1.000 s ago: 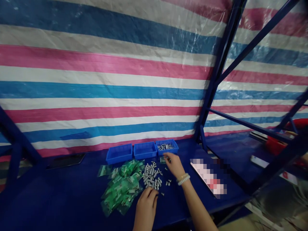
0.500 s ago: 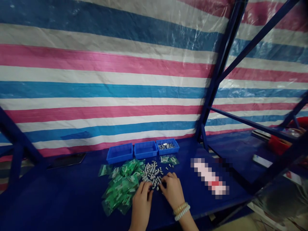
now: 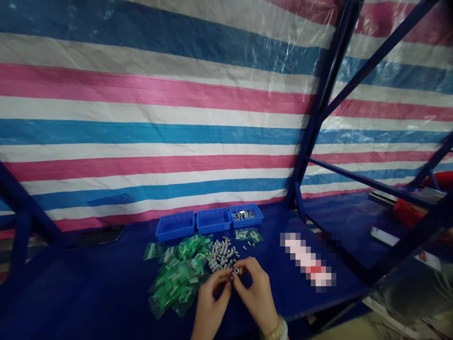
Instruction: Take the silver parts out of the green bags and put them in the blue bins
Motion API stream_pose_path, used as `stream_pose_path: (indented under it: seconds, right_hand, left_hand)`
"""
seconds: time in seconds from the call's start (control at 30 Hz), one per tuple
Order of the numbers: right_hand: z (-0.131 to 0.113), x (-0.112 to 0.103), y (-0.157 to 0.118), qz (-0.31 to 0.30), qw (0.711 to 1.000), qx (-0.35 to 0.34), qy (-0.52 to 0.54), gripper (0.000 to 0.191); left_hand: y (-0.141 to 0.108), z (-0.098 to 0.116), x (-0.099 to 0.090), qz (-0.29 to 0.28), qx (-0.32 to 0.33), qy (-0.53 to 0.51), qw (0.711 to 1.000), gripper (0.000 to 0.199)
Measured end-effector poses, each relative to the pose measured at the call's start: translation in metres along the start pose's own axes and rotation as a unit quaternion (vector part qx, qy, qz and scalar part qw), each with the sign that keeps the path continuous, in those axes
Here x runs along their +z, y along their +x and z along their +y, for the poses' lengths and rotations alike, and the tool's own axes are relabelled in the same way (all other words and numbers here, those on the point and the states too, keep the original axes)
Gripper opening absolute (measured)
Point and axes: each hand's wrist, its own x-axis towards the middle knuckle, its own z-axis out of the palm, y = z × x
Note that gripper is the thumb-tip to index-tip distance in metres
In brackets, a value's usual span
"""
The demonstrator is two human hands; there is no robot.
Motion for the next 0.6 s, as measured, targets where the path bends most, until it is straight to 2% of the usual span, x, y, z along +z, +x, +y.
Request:
stream_pose_path:
  seconds: [0.1, 0.23, 0.37, 0.43, 0.53, 0.6]
  right_hand:
    - [-0.010, -0.005, 0.001, -0.034, 0.999, -0.028, -0.005, 0.012]
    - [-0.014, -0.010, 0.002, -0.071, 0.997, -0.030, 0.022, 0.012]
    - [-0.008, -0.007, 0.003, -0.051, 0.994, 0.025, 0.097, 0.005]
    - [-0.003, -0.002, 0.002, -0.059, 0.982, 0.065, 0.170, 0.008]
    - [0.007, 0.007, -0.002, -0.086, 0.945, 0.113, 0.294, 0.015]
    - [0.015, 0.011, -0.001, -0.087, 0.931, 0.129, 0.332, 0.017]
  left_hand:
    - [-0.005, -0.002, 0.003, -0.021, -0.043, -0.065, 0.997, 0.025]
    - [-0.010, -0.007, -0.001, 0.031, -0.078, -0.122, 0.989, 0.026]
    - [-0.013, -0.002, -0.004, 0.090, -0.023, -0.121, 0.988, 0.017]
    - [-0.013, 0.003, -0.003, 0.083, 0.009, -0.114, 0.990, 0.010]
    - [-0.012, 0.006, -0.002, 0.046, 0.036, -0.109, 0.992, 0.006]
    - [-0.010, 0.004, -0.003, 0.046, 0.040, -0.105, 0.993, 0.007]
